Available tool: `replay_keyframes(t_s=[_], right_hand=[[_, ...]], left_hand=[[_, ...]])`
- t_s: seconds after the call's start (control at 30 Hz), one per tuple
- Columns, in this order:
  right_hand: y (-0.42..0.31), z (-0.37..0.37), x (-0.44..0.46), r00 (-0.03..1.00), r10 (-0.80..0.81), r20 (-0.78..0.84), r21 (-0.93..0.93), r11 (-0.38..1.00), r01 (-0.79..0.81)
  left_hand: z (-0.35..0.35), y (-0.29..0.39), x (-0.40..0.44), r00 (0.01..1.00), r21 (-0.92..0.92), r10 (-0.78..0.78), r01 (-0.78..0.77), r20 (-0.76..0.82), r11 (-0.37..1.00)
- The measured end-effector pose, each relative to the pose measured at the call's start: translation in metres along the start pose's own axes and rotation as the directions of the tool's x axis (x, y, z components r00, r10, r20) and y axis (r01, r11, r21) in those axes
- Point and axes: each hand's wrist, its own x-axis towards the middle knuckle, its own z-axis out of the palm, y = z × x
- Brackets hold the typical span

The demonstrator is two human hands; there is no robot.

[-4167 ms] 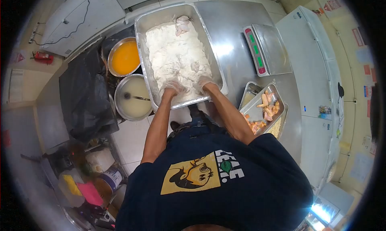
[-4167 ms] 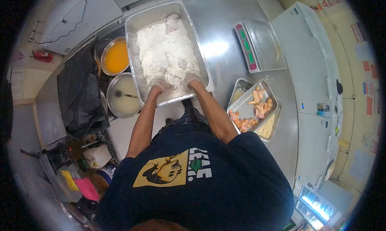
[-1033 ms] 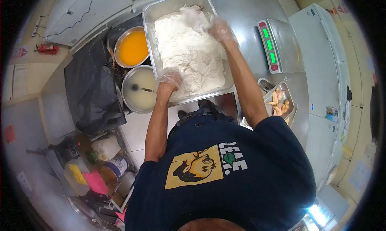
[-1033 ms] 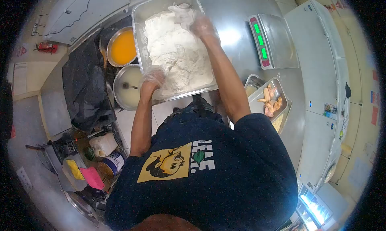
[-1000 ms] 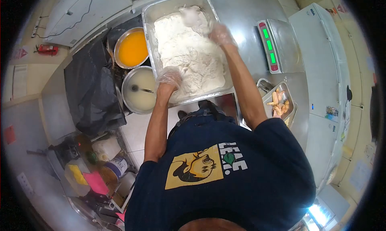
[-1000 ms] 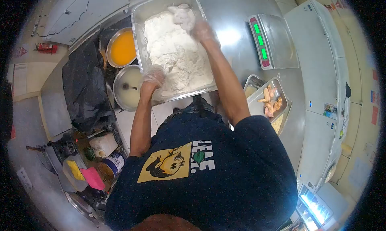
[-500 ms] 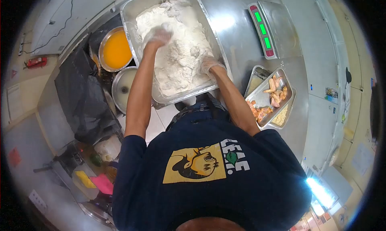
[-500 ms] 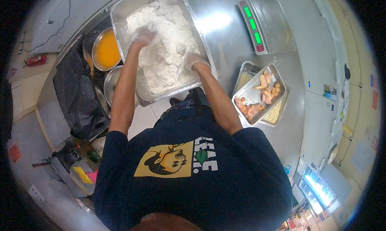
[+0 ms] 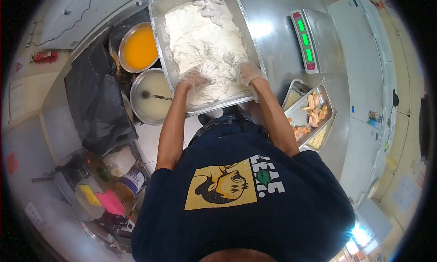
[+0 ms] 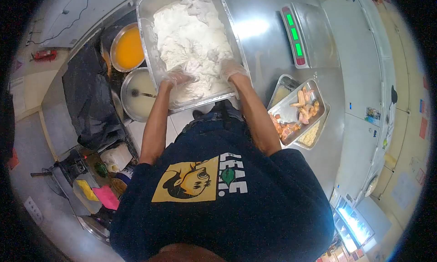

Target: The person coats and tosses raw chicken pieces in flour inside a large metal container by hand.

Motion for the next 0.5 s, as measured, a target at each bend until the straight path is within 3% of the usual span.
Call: replay_keyframes(t_s=[0.03, 0.1, 0.17, 0.2, 0.23, 0.37, 0.43, 0.47, 0.5], right_hand=[[-0.001, 0.001, -0.001, 1.000, 0.006, -0.002, 0.000, 1.000, -0.006], [-0.009, 0.004, 0.003, 0.994, -0.074, -0.077, -0.006, 0.997, 0.073], [-0.020, 0.025, 0.010, 0.996, -0.085, -0.038, 0.046, 0.995, 0.087], [-0.028, 0.031, 0.015, 0.995, -0.103, -0.003, 0.099, 0.990, 0.103], [-0.039, 0.031, 0.015, 0.996, -0.033, -0.078, 0.070, 0.997, 0.038], [-0.031, 0.024, 0.020, 0.993, -0.095, -0.070, 0.103, 0.989, 0.102], [-0.040, 0.008, 0.007, 0.977, -0.131, -0.168, -0.032, 0.991, 0.127], [-0.041, 0.009, 0.008, 0.977, -0.132, -0.169, -0.035, 0.991, 0.128], [-0.043, 0.011, 0.009, 0.926, -0.214, -0.311, -0.016, 0.975, 0.220]], left_hand=[[0.003, 0.003, -0.004, 0.996, -0.031, -0.017, 0.014, -0.086, 0.999], [-0.003, 0.017, -0.020, 0.995, 0.002, 0.002, -0.002, -0.097, 1.000], [0.000, 0.016, -0.024, 0.993, 0.033, 0.012, -0.008, -0.116, 0.999], [0.010, 0.003, -0.015, 0.996, -0.033, 0.002, -0.005, -0.092, 0.999], [0.009, 0.002, -0.015, 0.998, -0.098, -0.006, -0.001, -0.068, 0.995], [0.001, 0.010, -0.030, 0.997, -0.287, -0.041, 0.021, -0.062, 0.958], [0.007, 0.005, -0.027, 0.991, -0.038, 0.000, -0.005, -0.134, 0.999], [0.008, 0.002, -0.025, 0.991, -0.039, 0.001, -0.006, -0.137, 0.999], [0.002, 0.006, -0.029, 0.993, 0.034, 0.044, -0.040, -0.109, 0.999]])
